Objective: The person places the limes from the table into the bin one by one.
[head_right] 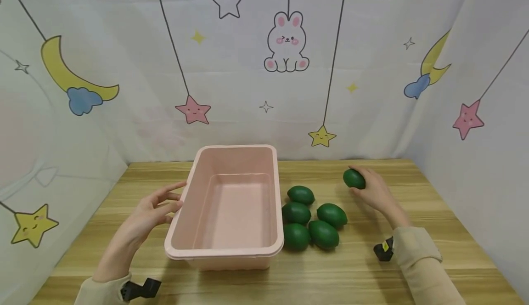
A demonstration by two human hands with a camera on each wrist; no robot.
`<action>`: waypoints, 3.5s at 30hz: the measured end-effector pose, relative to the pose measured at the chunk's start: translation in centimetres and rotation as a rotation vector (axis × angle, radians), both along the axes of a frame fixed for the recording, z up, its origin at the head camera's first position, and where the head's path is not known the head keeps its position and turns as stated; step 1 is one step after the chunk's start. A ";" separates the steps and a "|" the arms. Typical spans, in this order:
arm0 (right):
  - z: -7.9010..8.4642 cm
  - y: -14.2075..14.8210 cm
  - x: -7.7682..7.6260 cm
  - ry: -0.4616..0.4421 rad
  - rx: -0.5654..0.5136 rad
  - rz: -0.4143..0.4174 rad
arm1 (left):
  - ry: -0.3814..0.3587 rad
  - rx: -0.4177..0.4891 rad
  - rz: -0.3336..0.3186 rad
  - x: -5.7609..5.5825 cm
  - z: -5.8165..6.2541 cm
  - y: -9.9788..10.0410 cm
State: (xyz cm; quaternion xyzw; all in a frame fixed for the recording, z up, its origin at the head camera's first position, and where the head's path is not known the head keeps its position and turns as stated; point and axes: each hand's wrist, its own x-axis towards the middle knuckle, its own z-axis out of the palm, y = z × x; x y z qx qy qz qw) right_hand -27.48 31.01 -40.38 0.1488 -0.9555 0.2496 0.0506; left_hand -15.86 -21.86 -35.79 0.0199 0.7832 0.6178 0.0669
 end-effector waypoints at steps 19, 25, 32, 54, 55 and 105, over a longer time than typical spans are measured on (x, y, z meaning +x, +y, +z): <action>2.8 -3.0 1.3 0.050 0.005 0.074 | 0.001 0.004 -0.019 0.1 0.1 -0.3; 3.9 -4.2 1.9 0.078 0.016 0.100 | 0.007 0.007 -0.025 0.1 0.1 -0.2; 5.3 -5.7 2.8 0.116 0.021 0.144 | -0.001 0.002 -0.023 0.1 0.0 -0.2; 7.7 -9.9 4.1 0.102 0.001 0.283 | -0.009 -0.013 -0.026 0.1 -0.1 -0.1; 7.9 -10.1 4.1 0.107 0.006 0.289 | -0.005 -0.015 -0.030 0.1 -0.1 -0.2; 12.1 -18.7 2.8 0.018 0.097 0.471 | 0.001 0.003 -0.035 0.1 0.1 -0.3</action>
